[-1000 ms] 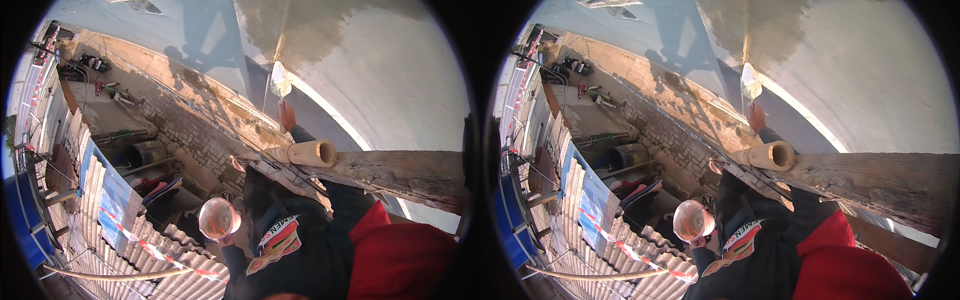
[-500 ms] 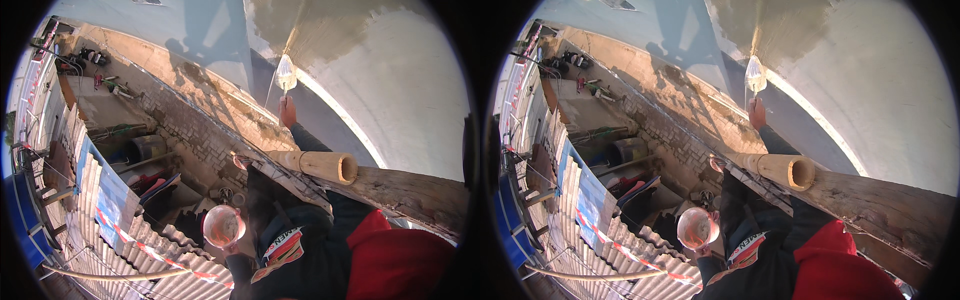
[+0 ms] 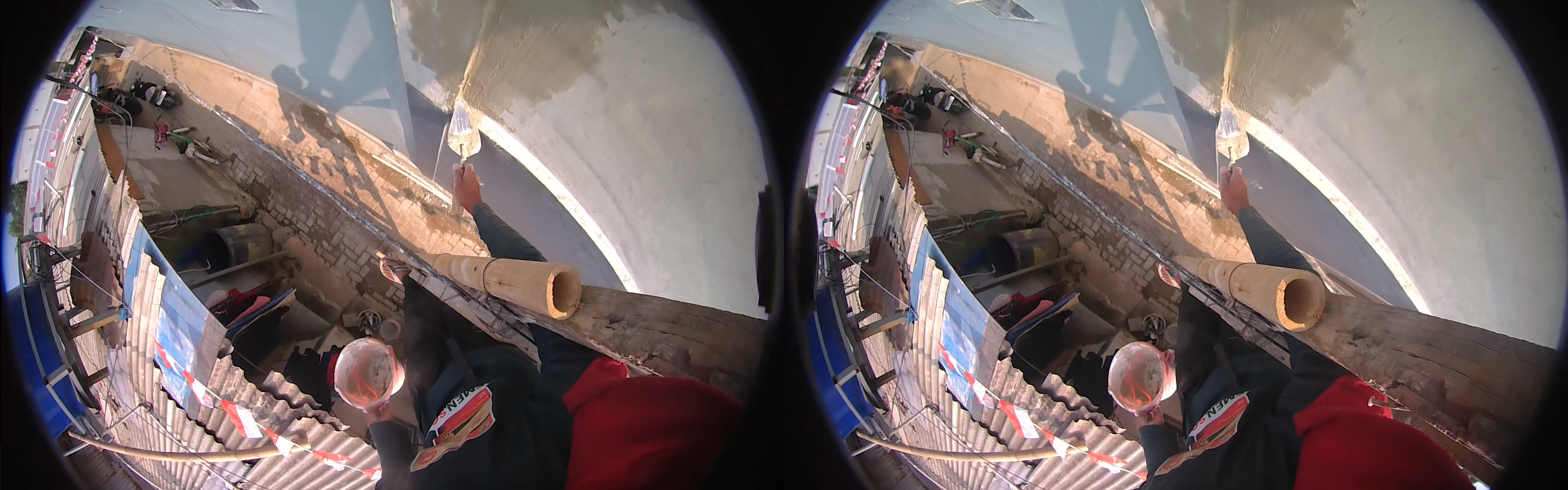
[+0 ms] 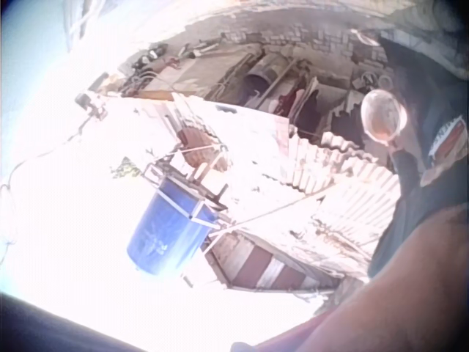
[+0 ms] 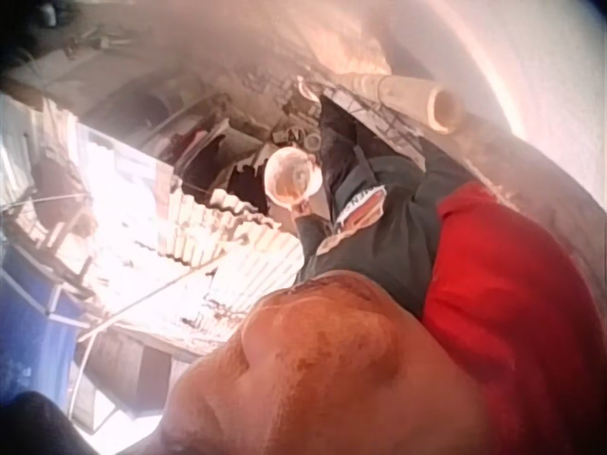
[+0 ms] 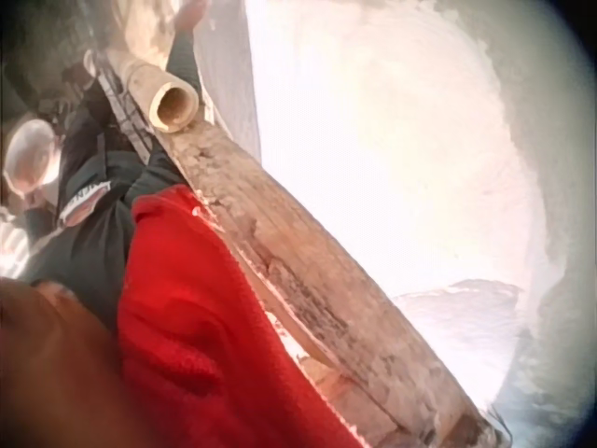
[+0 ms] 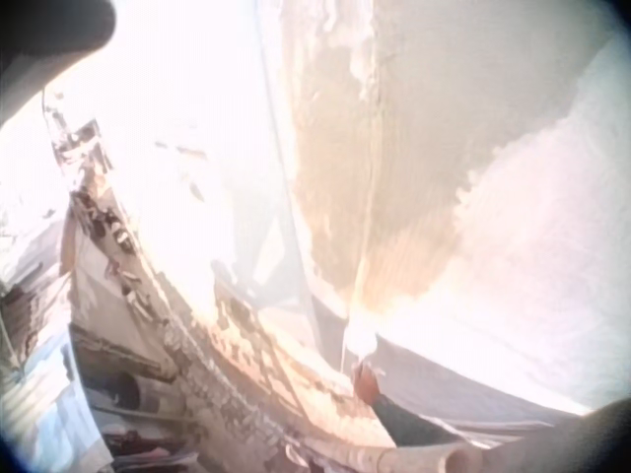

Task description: The person applies plaster to an exterior wall, scooping plaster from a bucket onto a trowel and smoothing it onto the wall surface.

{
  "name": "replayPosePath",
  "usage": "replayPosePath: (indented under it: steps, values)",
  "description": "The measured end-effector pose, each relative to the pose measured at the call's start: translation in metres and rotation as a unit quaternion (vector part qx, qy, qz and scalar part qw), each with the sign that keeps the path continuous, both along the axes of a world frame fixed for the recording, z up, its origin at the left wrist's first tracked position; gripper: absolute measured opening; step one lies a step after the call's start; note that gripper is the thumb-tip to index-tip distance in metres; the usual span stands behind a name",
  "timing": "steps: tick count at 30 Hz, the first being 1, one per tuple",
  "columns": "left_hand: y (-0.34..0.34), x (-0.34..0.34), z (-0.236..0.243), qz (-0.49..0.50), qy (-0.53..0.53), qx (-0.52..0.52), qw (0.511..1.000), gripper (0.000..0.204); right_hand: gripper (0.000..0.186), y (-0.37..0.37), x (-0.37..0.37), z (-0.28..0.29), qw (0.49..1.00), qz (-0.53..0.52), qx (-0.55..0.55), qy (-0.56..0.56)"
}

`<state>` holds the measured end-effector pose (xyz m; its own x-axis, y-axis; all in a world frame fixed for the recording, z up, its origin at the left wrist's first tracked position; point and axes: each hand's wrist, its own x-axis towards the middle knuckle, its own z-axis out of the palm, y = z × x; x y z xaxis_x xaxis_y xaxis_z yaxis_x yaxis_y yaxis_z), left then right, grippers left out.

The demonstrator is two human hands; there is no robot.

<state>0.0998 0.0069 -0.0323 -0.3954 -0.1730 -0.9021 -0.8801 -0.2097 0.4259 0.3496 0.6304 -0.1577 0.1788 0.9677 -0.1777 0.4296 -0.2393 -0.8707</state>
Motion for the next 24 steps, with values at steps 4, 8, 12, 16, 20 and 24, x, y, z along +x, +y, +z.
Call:
replayPosePath:
  steps: [4,8,12,16,20,24]
  values:
    - [-0.004,-0.009,-0.007,-0.005,0.010,-0.014,1.000,0.025,0.038,0.005,-0.001,-0.009,1.000,-0.018,0.018,-0.009]
    - [0.000,-0.014,-0.009,-0.002,0.000,-0.013,1.000,0.025,0.037,-0.016,0.004,0.000,0.992,0.012,0.074,-0.105]
    - [-0.006,-0.016,-0.020,-0.006,0.000,0.000,1.000,0.025,0.035,-0.049,0.021,0.013,0.997,0.044,0.016,-0.063]
    - [0.002,-0.016,-0.023,-0.014,0.016,-0.039,0.999,0.024,0.033,-0.054,0.046,0.032,0.997,0.062,0.003,-0.035]
    - [0.010,-0.018,-0.026,0.013,0.001,-0.053,0.999,0.023,0.028,-0.036,0.043,0.094,0.987,0.108,-0.015,-0.115]
    - [0.030,-0.012,-0.021,0.030,-0.019,-0.052,0.998,0.024,0.028,-0.018,0.057,0.101,0.957,0.113,0.029,-0.265]
